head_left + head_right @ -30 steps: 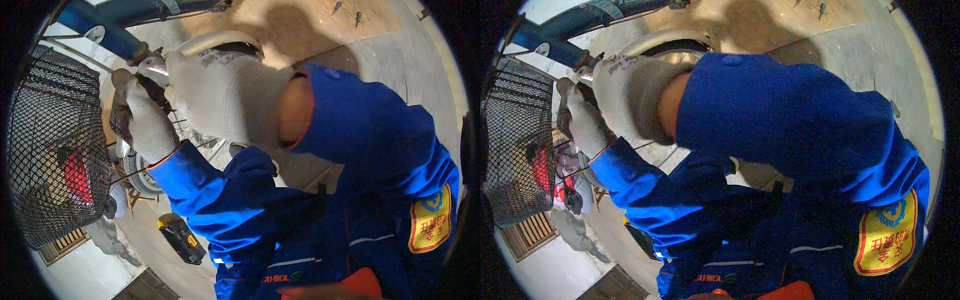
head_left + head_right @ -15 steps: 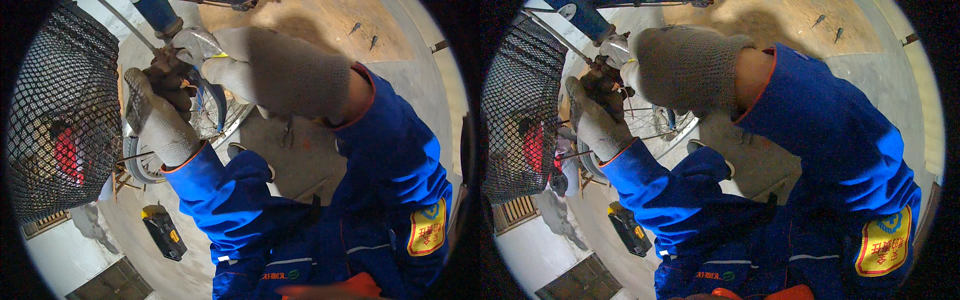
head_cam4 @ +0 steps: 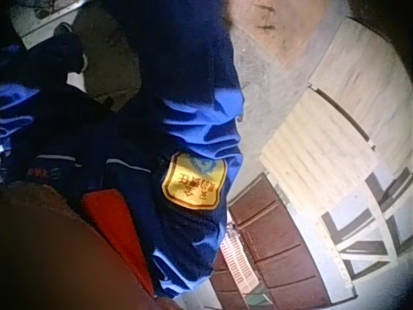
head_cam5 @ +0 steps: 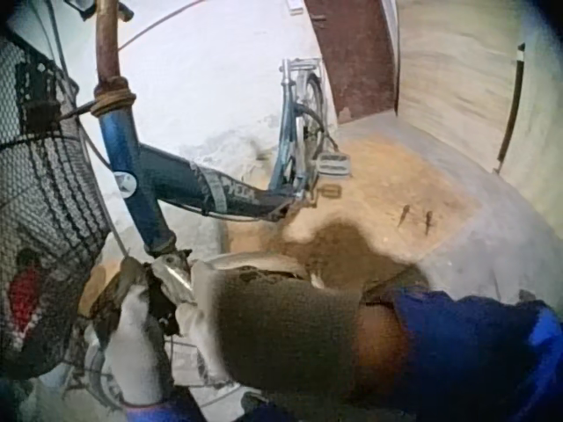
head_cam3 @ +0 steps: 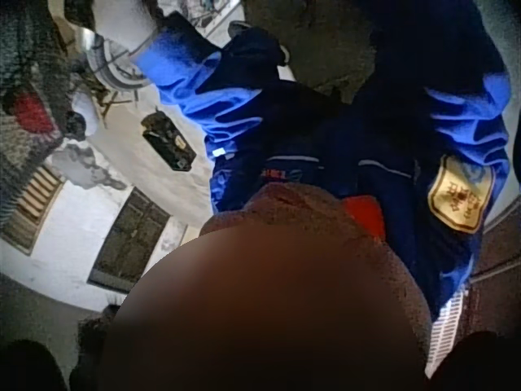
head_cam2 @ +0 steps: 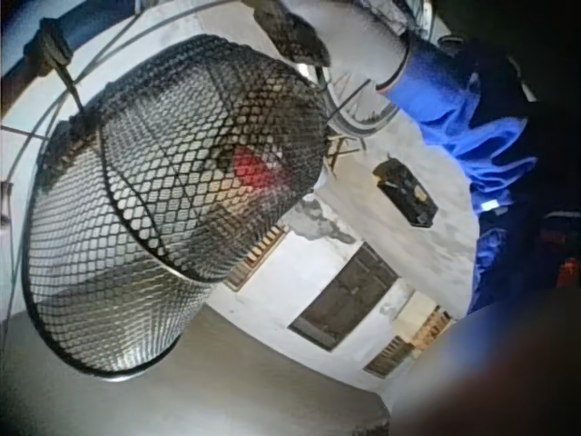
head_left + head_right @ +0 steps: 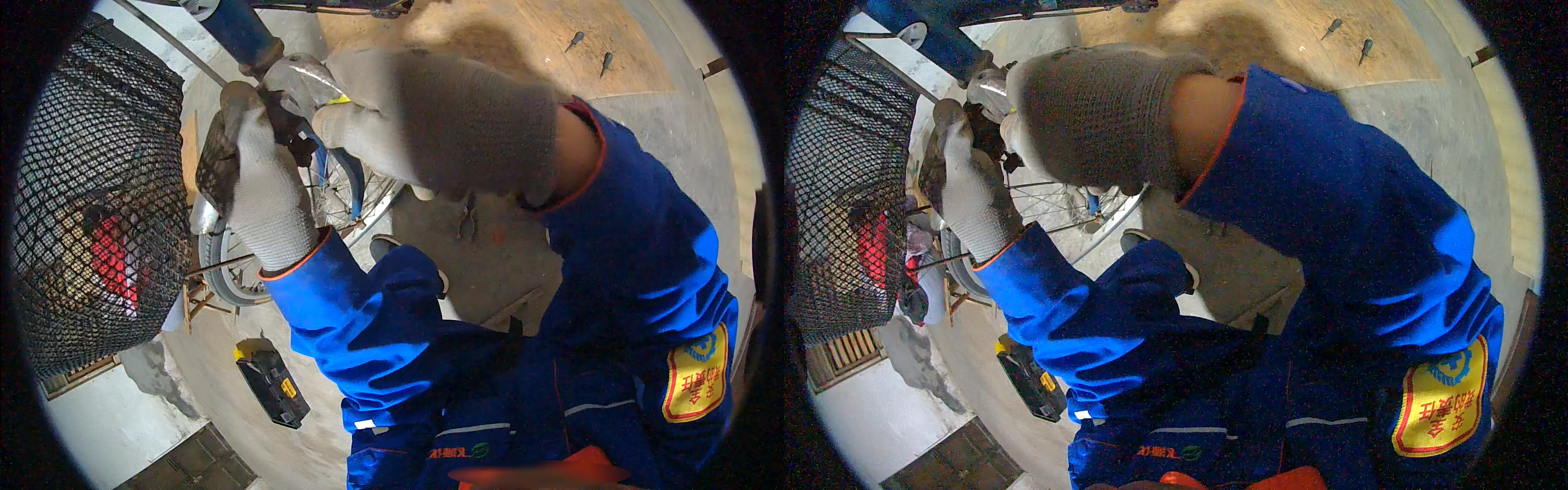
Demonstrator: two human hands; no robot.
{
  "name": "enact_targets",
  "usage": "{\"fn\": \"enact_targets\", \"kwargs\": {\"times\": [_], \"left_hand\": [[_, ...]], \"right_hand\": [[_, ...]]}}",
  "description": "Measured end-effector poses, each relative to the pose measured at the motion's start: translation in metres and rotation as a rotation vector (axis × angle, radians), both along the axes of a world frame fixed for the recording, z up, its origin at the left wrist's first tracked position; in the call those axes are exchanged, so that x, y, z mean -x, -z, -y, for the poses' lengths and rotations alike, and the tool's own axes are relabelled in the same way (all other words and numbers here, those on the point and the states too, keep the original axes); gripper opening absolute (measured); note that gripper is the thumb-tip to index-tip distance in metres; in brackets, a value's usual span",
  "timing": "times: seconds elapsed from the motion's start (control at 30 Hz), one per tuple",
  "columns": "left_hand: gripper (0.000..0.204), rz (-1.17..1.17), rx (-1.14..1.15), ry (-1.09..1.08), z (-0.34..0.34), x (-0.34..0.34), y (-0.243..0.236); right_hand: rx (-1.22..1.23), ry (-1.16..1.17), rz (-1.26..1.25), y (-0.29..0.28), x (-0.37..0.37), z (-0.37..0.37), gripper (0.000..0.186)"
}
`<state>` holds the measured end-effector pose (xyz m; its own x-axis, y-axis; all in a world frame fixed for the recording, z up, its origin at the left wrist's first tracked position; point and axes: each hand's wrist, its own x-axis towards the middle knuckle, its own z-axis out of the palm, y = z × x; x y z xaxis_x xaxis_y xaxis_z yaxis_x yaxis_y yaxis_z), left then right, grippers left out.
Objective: The person uses pliers and a screwdriver to adjust the front brake assembly of a blue bicycle. They remove and reattach brake cables, tighten components, and test the brake lever while working in a workshop.
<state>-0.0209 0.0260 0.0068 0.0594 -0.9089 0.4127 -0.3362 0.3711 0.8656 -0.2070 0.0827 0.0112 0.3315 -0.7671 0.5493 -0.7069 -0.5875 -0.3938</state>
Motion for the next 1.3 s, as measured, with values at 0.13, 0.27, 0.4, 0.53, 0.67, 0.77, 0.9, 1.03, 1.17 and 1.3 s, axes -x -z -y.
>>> {"fn": "enact_targets", "kwargs": {"times": [0.13, 0.27, 0.4, 0.53, 0.67, 0.77, 0.9, 1.03, 1.17, 1.3], "left_hand": [[0.028, 0.789, 0.652, -0.117, 0.013, -0.009, 0.002], [0.027, 0.069, 0.174, 0.095, 0.007, -0.002, 0.001], [0.039, -0.204, -0.15, 0.061, -0.003, 0.012, -0.016], [0.036, -0.325, -0.195, 0.071, -0.007, 0.013, -0.02], [0.023, -0.117, 0.052, 0.071, 0.0, 0.0, 0.0], [0.037, 0.314, 0.269, 0.009, 0.012, -0.016, 0.008], [0.034, 0.349, 0.333, -0.006, 0.018, -0.017, 0.01], [0.023, -0.292, 0.123, 0.248, 0.006, 0.001, 0.001], [0.034, -0.345, -0.152, -0.019, -0.002, 0.011, -0.014], [0.042, -0.342, -0.216, -0.134, -0.004, 0.007, -0.02]], "right_hand": [[0.176, -0.021, -0.022, 0.015, -0.011, 0.011, 0.017], [0.182, -0.092, 0.088, 0.024, -0.008, 0.018, 0.018], [0.089, -0.094, 0.1, 0.019, -0.003, 0.016, 0.017], [0.152, -0.04, 0.024, 0.016, -0.007, 0.01, 0.019], [0.23, 0.005, -0.052, 0.018, -0.012, 0.005, 0.021], [0.222, 0.01, 0.002, 0.019, -0.015, 0.002, 0.022], [0.155, 0.023, 0.095, 0.022, -0.019, -0.002, 0.024], [0.142, 0.013, 0.083, 0.023, -0.02, 0.004, 0.023], [-0.012, -0.008, 0.208, 0.012, -0.005, 0.006, 0.02], [-0.181, -0.034, 0.114, -0.011, 0.013, -0.006, 0.022]]}}
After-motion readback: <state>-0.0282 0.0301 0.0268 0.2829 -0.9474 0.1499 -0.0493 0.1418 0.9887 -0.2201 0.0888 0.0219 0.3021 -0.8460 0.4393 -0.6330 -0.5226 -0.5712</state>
